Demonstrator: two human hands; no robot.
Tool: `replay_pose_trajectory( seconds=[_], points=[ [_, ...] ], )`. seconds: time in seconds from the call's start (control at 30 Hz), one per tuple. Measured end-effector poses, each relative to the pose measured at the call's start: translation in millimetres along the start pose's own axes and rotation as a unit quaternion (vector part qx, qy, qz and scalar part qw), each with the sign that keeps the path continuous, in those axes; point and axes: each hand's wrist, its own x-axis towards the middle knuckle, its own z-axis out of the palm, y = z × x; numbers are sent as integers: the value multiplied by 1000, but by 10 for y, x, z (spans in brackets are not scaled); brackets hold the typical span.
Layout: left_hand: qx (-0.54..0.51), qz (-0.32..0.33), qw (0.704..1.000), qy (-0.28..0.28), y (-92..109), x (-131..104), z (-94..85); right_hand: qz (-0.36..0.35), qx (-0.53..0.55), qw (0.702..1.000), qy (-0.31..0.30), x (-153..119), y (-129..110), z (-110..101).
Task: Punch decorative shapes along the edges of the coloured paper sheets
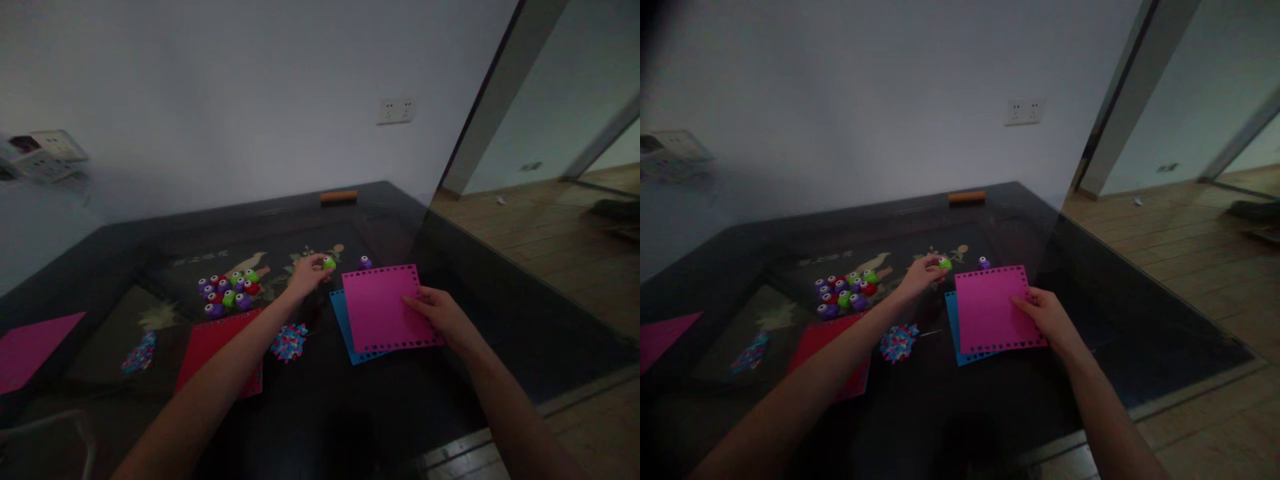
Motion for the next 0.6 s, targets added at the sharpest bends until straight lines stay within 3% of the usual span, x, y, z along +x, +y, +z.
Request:
replay_pose_trajectory(
  seconds=[0.27,0.6],
  points=[
    [149,13,989,2,-83,589,266,14,-41,998,-49,35,32,30],
    [234,67,970,-18,-26,820,633,-16,-68,997,-41,84,63,-3]
  ],
)
